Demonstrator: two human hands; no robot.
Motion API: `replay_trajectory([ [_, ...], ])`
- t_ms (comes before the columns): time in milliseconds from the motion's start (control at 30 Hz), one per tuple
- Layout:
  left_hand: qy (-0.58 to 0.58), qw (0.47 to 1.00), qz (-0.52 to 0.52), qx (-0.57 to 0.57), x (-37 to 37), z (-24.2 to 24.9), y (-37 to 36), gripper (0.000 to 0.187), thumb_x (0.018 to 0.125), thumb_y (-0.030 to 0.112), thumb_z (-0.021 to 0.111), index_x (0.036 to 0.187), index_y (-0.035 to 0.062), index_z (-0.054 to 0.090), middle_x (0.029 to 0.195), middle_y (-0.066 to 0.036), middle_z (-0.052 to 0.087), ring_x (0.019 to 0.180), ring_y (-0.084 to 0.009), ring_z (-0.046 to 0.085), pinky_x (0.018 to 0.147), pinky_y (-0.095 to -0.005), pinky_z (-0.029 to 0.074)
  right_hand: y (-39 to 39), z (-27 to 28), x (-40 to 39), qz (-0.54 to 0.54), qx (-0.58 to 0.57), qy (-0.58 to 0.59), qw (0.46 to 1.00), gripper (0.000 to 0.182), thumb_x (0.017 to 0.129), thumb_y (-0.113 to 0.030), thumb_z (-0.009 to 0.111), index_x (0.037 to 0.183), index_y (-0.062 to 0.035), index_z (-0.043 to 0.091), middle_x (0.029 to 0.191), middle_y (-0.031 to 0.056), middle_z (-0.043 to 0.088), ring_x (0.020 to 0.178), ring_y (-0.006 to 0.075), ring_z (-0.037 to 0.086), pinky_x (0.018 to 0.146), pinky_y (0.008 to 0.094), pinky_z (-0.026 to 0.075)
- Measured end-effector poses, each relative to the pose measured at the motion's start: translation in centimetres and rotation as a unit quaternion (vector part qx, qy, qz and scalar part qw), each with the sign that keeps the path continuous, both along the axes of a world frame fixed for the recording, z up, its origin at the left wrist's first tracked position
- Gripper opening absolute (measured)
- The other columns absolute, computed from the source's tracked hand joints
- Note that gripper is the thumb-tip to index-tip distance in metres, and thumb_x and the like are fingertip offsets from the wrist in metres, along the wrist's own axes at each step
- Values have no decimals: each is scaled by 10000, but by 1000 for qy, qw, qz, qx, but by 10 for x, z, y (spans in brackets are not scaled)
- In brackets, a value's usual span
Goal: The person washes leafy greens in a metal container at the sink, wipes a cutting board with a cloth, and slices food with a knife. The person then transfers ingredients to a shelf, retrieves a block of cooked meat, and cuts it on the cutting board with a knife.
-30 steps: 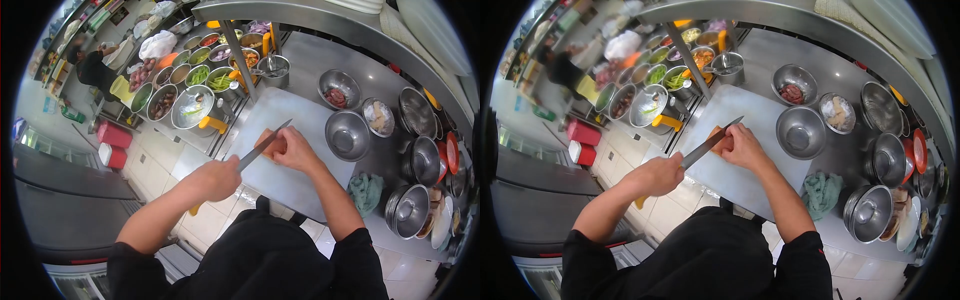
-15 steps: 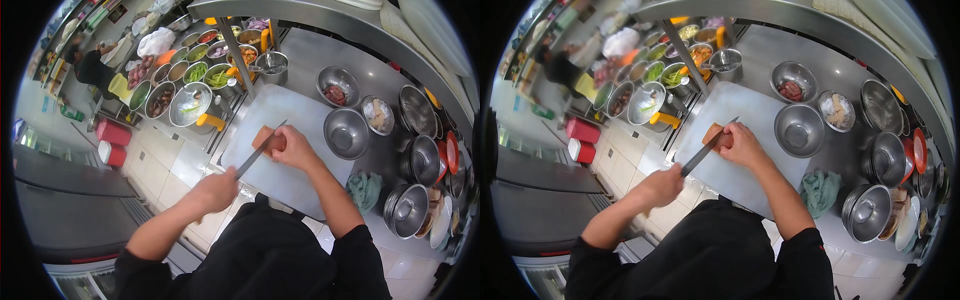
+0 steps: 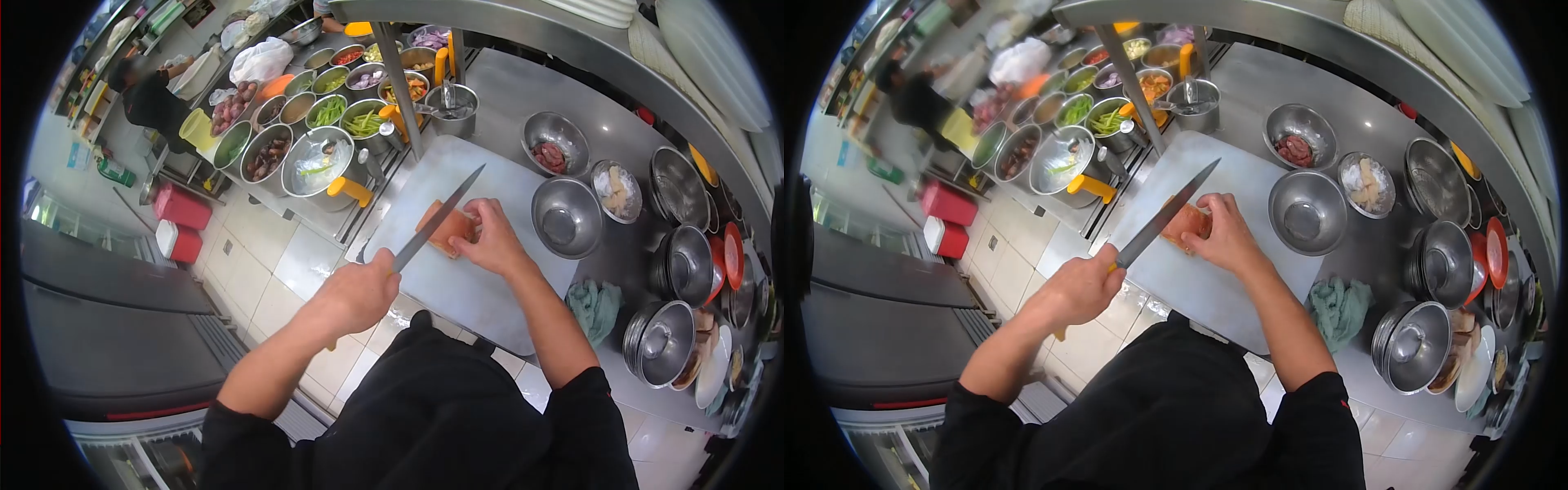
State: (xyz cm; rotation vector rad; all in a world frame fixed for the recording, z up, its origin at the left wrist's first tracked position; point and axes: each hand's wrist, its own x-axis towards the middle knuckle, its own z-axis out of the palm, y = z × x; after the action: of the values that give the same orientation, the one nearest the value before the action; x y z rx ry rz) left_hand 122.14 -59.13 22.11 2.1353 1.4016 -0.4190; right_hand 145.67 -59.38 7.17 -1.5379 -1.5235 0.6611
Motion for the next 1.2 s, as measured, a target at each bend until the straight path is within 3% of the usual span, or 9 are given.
replay_trajectory([
  [100,37,999,-26,-22,4,14,-4,291,1006,286,459,1090,8,446,805,-265,646,825,-469,625,765,-543,472,0,-5,3,22,-10,-7,1000,394,706,-102,768,1027,-36,549,1060,131,519,920,270,605,803,364,522],
  [200,84,995,-20,-55,6,31,-9,298,1009,281,426,1103,-2,438,844,-279,653,877,-459,636,803,-538,484,0,-5,4,27,-21,-11,999,377,697,-120,746,1005,-43,542,1039,145,529,986,314,581,840,385,505],
  [300,141,987,-16,-80,6,57,-16,294,1006,269,418,1122,0,447,871,-284,658,886,-457,640,806,-531,491,2,-11,6,39,10,-8,999,375,677,-126,754,972,-42,539,994,139,548,936,321,590,820,392,507],
  [533,60,997,-12,-43,53,-16,11,303,1007,274,425,1110,-10,450,872,-285,664,871,-465,642,810,-537,487,5,-15,7,35,28,4,999,383,654,-150,770,944,-41,545,952,136,573,869,338,600,792,404,512],
  [767,129,988,-21,-83,16,36,-9,325,979,211,397,1184,-35,450,954,-277,672,927,-427,658,831,-508,509,3,-17,5,41,60,-38,997,381,656,-143,766,948,-38,545,971,138,578,901,328,608,798,405,514],
  [867,108,991,-47,-68,38,19,8,347,958,184,410,1214,-49,440,955,-278,674,934,-408,668,834,-504,511,2,-12,2,49,35,-29,998,379,648,-126,769,940,-39,544,966,135,580,912,321,609,806,401,511],
  [933,110,987,6,-114,72,6,26,348,940,169,421,1208,-52,437,963,-286,673,948,-404,671,835,-499,514,4,-8,0,51,18,-20,998,377,645,-120,770,935,-39,543,963,134,580,916,318,609,810,400,510],
  [1033,86,994,-22,-58,63,-12,20,331,986,259,429,1160,-21,459,855,-271,676,817,-440,664,769,-524,508,2,-9,3,43,15,-21,999,372,644,-118,772,926,-38,542,961,134,582,909,316,612,804,401,512],
  [1200,95,993,-53,-46,20,2,-3,345,997,280,416,1149,-27,458,903,-289,669,879,-460,648,812,-529,499,-1,-7,3,37,39,-12,998,358,646,-122,772,912,-35,549,947,131,588,886,315,620,774,398,521],
])
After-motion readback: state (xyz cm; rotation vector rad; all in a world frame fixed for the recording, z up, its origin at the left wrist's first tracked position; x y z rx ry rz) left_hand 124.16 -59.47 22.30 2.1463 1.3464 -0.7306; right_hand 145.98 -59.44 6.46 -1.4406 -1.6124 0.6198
